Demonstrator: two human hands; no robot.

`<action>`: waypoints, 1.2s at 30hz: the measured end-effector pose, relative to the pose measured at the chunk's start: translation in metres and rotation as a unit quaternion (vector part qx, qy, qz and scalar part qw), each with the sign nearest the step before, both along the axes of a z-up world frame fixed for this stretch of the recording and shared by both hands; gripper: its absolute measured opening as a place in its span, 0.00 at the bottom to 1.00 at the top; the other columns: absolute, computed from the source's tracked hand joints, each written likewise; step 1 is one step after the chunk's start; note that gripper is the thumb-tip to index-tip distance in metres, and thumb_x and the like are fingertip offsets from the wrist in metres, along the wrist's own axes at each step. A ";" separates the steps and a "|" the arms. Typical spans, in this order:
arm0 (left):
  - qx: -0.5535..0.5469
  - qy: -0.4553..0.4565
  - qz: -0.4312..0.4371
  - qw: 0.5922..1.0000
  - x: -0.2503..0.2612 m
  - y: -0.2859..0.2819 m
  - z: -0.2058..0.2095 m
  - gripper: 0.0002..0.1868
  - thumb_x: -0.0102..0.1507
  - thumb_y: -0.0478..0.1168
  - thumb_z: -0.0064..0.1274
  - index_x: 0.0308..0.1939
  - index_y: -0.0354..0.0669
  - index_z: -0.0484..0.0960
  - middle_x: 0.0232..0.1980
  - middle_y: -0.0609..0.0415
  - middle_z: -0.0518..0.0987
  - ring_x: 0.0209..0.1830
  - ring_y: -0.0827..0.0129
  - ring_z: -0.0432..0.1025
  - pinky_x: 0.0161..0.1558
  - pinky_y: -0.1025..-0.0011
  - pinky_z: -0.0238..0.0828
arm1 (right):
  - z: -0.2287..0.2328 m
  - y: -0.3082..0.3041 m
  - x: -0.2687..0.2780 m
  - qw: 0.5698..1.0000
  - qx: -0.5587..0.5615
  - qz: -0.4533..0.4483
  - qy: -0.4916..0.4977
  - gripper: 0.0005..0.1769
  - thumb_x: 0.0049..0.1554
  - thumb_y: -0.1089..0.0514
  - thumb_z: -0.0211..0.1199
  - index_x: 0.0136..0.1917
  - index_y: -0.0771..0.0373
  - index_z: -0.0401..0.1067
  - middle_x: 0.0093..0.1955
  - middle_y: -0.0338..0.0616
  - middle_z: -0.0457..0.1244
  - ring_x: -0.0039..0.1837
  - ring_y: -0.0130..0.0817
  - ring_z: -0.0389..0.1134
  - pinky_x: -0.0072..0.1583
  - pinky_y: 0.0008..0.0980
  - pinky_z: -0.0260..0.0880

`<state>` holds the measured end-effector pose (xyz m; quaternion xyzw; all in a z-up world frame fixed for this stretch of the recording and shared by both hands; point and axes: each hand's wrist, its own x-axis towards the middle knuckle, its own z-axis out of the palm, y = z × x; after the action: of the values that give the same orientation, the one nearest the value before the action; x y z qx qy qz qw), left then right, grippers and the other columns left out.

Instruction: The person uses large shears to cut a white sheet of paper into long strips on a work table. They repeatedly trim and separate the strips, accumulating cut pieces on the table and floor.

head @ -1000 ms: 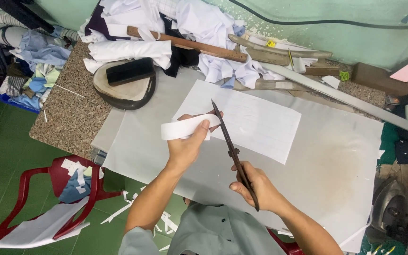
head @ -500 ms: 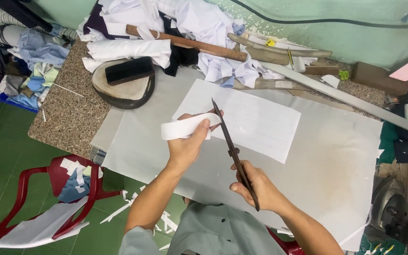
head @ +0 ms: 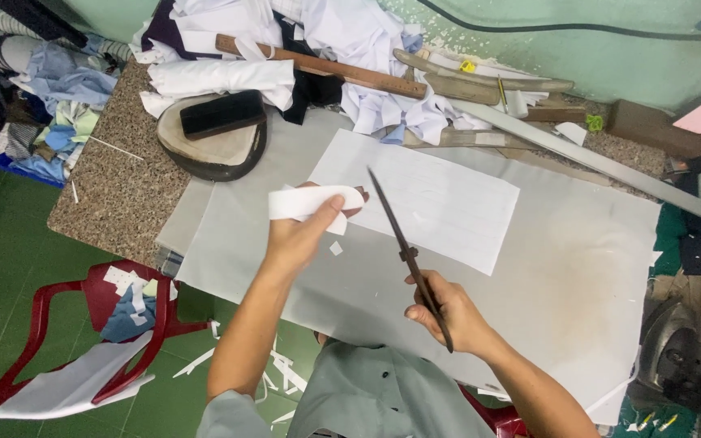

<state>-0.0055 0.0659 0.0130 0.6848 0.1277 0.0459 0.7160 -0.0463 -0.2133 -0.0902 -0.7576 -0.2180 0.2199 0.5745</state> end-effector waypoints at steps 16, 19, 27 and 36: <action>-0.448 0.272 0.108 0.845 -0.098 0.020 -0.290 0.18 0.68 0.44 0.56 0.51 0.28 0.79 0.54 0.32 0.83 0.51 0.46 0.81 0.53 0.49 0.79 | -0.136 0.028 -0.020 0.959 -0.207 -0.089 0.173 0.25 0.60 0.49 0.67 0.59 0.73 0.70 0.25 0.49 0.65 0.22 0.36 0.64 0.28 0.28 0.61; -0.466 0.275 0.143 0.828 -0.125 -0.006 -0.291 0.19 0.69 0.42 0.54 0.53 0.24 0.76 0.55 0.29 0.81 0.52 0.42 0.79 0.54 0.45 0.80 | -0.157 0.013 -0.027 0.956 -0.233 -0.049 0.173 0.27 0.61 0.45 0.66 0.57 0.73 0.72 0.23 0.48 0.65 0.21 0.35 0.65 0.27 0.28 0.60; -0.206 0.380 -0.059 0.900 -0.209 -0.064 -0.248 0.34 0.66 0.58 0.57 0.51 0.21 0.79 0.51 0.20 0.79 0.45 0.37 0.80 0.43 0.49 0.82 | -0.162 -0.040 -0.046 0.931 -0.278 0.046 0.232 0.25 0.60 0.43 0.64 0.47 0.71 0.73 0.20 0.50 0.63 0.21 0.38 0.66 0.27 0.29 0.62; 0.634 -0.061 -0.076 0.767 -0.214 -0.041 -0.284 0.31 0.71 0.57 0.52 0.72 0.44 0.70 0.76 0.46 0.67 0.77 0.52 0.62 0.76 0.46 0.54 | -0.158 -0.086 -0.086 0.932 -0.292 0.132 0.172 0.21 0.62 0.41 0.57 0.47 0.63 0.67 0.30 0.35 0.52 0.32 0.30 0.54 0.36 0.34 0.58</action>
<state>-0.2197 0.0250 -0.2709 0.9861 -0.0267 0.1040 0.1267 -0.1326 -0.2991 -0.2482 -0.8071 -0.1399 0.4742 0.3227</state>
